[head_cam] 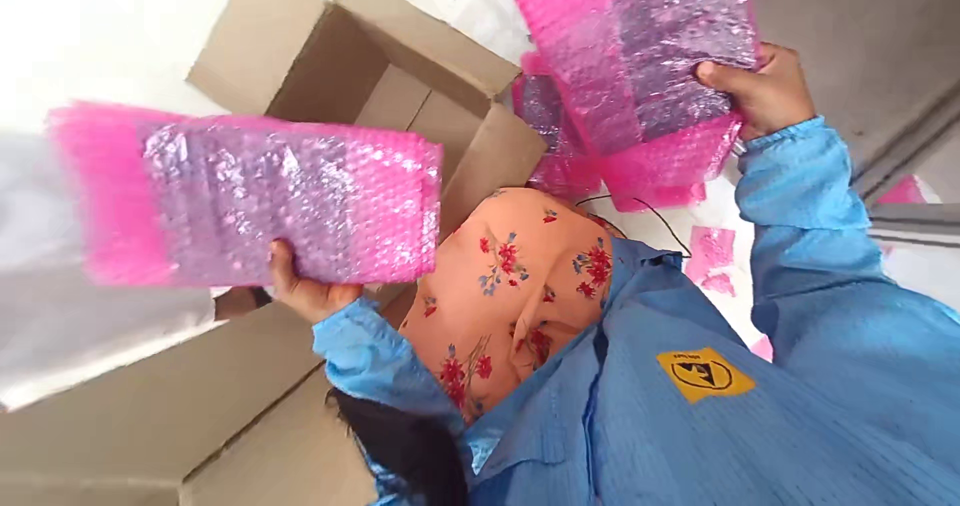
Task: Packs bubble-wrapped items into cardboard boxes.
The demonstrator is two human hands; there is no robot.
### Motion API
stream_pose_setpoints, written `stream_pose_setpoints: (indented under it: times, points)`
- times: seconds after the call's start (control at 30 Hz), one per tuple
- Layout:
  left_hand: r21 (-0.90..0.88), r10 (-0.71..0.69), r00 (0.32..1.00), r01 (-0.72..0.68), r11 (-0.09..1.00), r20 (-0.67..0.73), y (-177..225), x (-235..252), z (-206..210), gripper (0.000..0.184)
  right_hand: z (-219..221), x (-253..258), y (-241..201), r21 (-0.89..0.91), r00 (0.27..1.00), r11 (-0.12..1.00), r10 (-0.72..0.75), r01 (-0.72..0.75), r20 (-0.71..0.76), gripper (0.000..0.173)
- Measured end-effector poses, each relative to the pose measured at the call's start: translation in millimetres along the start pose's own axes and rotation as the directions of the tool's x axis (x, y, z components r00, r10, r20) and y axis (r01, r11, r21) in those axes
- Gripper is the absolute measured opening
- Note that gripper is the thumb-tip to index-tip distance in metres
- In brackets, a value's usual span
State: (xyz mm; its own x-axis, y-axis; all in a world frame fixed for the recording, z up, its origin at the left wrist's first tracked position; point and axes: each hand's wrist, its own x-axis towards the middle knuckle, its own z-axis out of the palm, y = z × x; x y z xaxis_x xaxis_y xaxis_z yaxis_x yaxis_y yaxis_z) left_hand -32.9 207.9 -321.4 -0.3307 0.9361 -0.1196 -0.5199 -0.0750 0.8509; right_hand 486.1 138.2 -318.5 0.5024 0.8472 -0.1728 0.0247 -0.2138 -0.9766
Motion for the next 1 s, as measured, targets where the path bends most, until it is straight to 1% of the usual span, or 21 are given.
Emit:
stream_pose_setpoints:
  times: [0.07, 0.13, 0.23, 0.27, 0.37, 0.47, 0.53, 0.6, 0.67, 0.7, 0.77, 0.87, 1.0]
  points:
    - [-0.022, -0.01, 1.0, 0.009, 1.0, -0.021, 3, 1, 0, 0.027, 9, 7, 12, 0.011, 0.994, 0.998, 0.069, -0.069, -0.079, 0.023]
    - [-0.036, -0.017, 0.998, 0.015, 0.999, -0.056, 7, 0, 3, 0.029, 21, 16, 35, 0.019, 0.979, 0.99, 0.141, -0.14, -0.147, 0.03]
    - [-0.105, -0.041, 0.992, 0.029, 0.994, -0.118, 14, -3, 1, 0.027, 43, 21, 79, 0.0, 0.944, 0.964, 0.261, -0.267, -0.202, 0.058]
    - [-0.119, -0.046, 0.989, 0.029, 0.992, -0.143, 16, -5, 1, 0.027, 51, 23, 95, -0.015, 0.929, 0.95, 0.301, -0.311, -0.216, 0.064]
    - [-0.168, -0.053, 0.985, 0.025, 0.985, -0.166, 23, -9, 0, 0.022, 69, 26, 138, -0.072, 0.89, 0.907, 0.388, -0.415, -0.242, 0.064]
    - [-0.193, -0.056, 0.98, 0.019, 0.981, -0.189, 28, -15, -4, 0.018, 74, 29, 180, -0.113, 0.881, 0.881, 0.436, -0.46, -0.184, 0.063]
    - [-0.196, -0.047, 0.977, 0.006, 0.981, -0.208, 31, -18, -6, 0.018, 78, 27, 195, -0.151, 0.866, 0.855, 0.473, -0.496, -0.162, 0.071]
    - [-0.209, -0.036, 0.976, -0.01, 0.978, -0.213, 32, -21, -9, 0.021, 80, 26, 207, -0.261, 0.847, 0.806, 0.498, -0.532, -0.186, 0.083]
    - [-0.222, -0.02, 0.976, -0.029, 0.975, -0.215, 33, -22, -11, 0.025, 76, 32, 224, -0.406, 0.862, 0.762, 0.472, -0.505, -0.186, 0.089]
    - [-0.226, -0.008, 0.974, -0.045, 0.973, -0.228, 34, -22, -12, 0.028, 74, 36, 231, -0.446, 0.87, 0.751, 0.46, -0.487, -0.176, 0.091]
    - [-0.231, 0.015, 0.966, -0.076, 0.97, -0.258, 34, -25, -15, 0.033, 75, 35, 226, -0.461, 0.877, 0.752, 0.456, -0.47, -0.15, 0.093]
    - [-0.237, 0.045, 0.959, -0.115, 0.965, -0.279, 37, -31, -19, 0.039, 74, 35, 219, -0.489, 0.888, 0.751, 0.442, -0.445, -0.13, 0.089]
    - [-0.248, 0.08, 0.946, -0.163, 0.955, -0.314, 42, -36, -24, 0.033, 75, 44, 209, -0.54, 0.88, 0.705, 0.441, -0.46, -0.173, 0.084]
